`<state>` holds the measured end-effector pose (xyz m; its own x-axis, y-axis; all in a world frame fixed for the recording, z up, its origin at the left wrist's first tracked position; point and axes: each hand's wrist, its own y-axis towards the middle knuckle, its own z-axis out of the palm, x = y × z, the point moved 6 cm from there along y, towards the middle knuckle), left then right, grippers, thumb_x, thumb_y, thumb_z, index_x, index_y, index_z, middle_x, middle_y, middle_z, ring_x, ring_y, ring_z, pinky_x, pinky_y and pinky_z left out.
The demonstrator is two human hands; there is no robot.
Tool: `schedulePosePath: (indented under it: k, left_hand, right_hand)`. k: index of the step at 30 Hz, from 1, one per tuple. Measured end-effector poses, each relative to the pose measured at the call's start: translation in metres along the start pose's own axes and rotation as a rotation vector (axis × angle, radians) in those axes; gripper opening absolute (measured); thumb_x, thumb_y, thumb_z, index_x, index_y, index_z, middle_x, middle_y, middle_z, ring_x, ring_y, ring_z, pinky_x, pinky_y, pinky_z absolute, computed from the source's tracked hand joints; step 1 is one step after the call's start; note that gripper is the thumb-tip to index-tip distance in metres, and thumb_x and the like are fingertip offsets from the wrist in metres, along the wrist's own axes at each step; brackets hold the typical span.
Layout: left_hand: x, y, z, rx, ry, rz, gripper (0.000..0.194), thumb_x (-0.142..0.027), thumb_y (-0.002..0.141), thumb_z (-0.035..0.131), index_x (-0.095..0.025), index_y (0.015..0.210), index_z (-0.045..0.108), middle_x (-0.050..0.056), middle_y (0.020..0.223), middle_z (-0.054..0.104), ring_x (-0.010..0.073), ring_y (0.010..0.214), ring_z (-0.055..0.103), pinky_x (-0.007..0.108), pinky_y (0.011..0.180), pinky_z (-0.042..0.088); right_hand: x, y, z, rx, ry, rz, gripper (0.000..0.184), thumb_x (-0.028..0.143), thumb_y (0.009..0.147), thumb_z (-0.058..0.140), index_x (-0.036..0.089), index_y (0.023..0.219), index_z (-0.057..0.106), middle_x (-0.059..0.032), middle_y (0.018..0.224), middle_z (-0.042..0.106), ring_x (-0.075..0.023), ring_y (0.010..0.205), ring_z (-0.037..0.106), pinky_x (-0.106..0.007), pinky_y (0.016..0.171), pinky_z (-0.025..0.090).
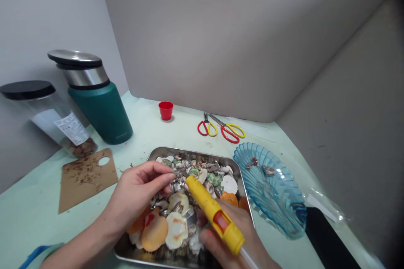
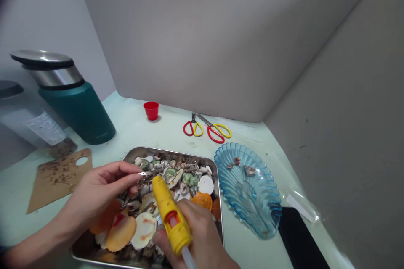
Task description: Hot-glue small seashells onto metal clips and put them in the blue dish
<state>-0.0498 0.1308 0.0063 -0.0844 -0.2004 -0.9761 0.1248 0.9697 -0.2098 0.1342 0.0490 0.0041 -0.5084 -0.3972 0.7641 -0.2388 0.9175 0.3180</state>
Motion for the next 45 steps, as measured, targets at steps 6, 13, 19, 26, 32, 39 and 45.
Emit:
schedulePosePath:
  k: [6, 13, 19, 26, 32, 39, 45]
  left_hand:
    - [0.0000, -0.0012, -0.0010, -0.011, -0.012, 0.013, 0.016, -0.029, 0.065, 0.074, -0.017, 0.074, 0.068, -0.002, 0.057, 0.064, 0.0096, 0.053, 0.058, 0.018, 0.052, 0.046]
    - [-0.0012, 0.0010, 0.0003, -0.001, -0.005, 0.016, 0.016, -0.028, 0.066, 0.074, -0.017, 0.075, 0.069, -0.002, 0.059, 0.065, 0.0101, 0.054, 0.059, 0.018, 0.053, 0.047]
    - [-0.0025, -0.0003, 0.0006, -0.009, -0.019, 0.018, 0.016, -0.028, 0.064, 0.075, -0.017, 0.073, 0.069, -0.001, 0.061, 0.064, 0.0101, 0.053, 0.059, 0.018, 0.052, 0.047]
    - [-0.0033, -0.0015, 0.0012, 0.010, 0.020, 0.023, 0.016, -0.030, 0.065, 0.074, -0.017, 0.073, 0.069, -0.001, 0.062, 0.065, 0.0104, 0.054, 0.058, 0.019, 0.052, 0.047]
    - [-0.0048, -0.0018, 0.0024, 0.013, 0.025, 0.027, 0.016, -0.030, 0.066, 0.073, -0.016, 0.073, 0.069, 0.000, 0.065, 0.065, 0.0112, 0.056, 0.058, 0.020, 0.054, 0.048]
    - [-0.0049, -0.0033, 0.0016, 0.019, 0.034, 0.045, 0.014, -0.029, 0.067, 0.072, -0.017, 0.073, 0.069, 0.002, 0.071, 0.067, 0.0111, 0.057, 0.059, 0.020, 0.055, 0.048]
    - [-0.0048, -0.0025, 0.0028, 0.020, 0.032, 0.042, 0.013, -0.029, 0.068, 0.072, -0.017, 0.072, 0.069, 0.001, 0.070, 0.067, 0.0107, 0.056, 0.058, 0.020, 0.055, 0.048]
  right_hand:
    - [-0.0030, -0.0004, 0.0028, 0.030, 0.011, -0.035, 0.030, 0.047, 0.086, 0.052, 0.017, 0.084, 0.055, -0.0017, 0.072, 0.056, -0.0124, 0.061, 0.053, -0.023, 0.056, 0.039]
    - [0.0015, 0.0010, 0.0038, 0.073, 0.009, -0.066, 0.032, 0.049, 0.086, 0.050, 0.018, 0.084, 0.056, -0.0016, 0.071, 0.055, -0.0122, 0.060, 0.053, -0.023, 0.056, 0.041]
    - [0.0013, 0.0006, 0.0036, 0.065, 0.014, -0.073, 0.033, 0.050, 0.086, 0.049, 0.018, 0.085, 0.056, -0.0021, 0.072, 0.056, -0.0127, 0.061, 0.053, -0.023, 0.055, 0.041]
    - [0.0049, 0.0026, 0.0021, 0.082, 0.006, -0.040, 0.035, 0.051, 0.086, 0.050, 0.017, 0.084, 0.058, -0.0020, 0.071, 0.056, -0.0125, 0.061, 0.053, -0.023, 0.056, 0.043]
    - [0.0035, 0.0019, 0.0019, 0.080, -0.028, -0.049, 0.032, 0.049, 0.085, 0.052, 0.017, 0.085, 0.057, -0.0019, 0.071, 0.056, -0.0125, 0.060, 0.052, -0.023, 0.056, 0.042]
    - [0.0045, 0.0022, 0.0027, 0.076, 0.004, -0.046, 0.031, 0.049, 0.086, 0.051, 0.019, 0.086, 0.056, -0.0018, 0.072, 0.056, -0.0127, 0.060, 0.052, -0.023, 0.056, 0.042]
    - [0.0008, 0.0011, 0.0064, 0.099, 0.032, -0.052, 0.032, 0.049, 0.085, 0.051, 0.018, 0.083, 0.056, -0.0020, 0.072, 0.056, -0.0130, 0.062, 0.053, -0.024, 0.057, 0.042]
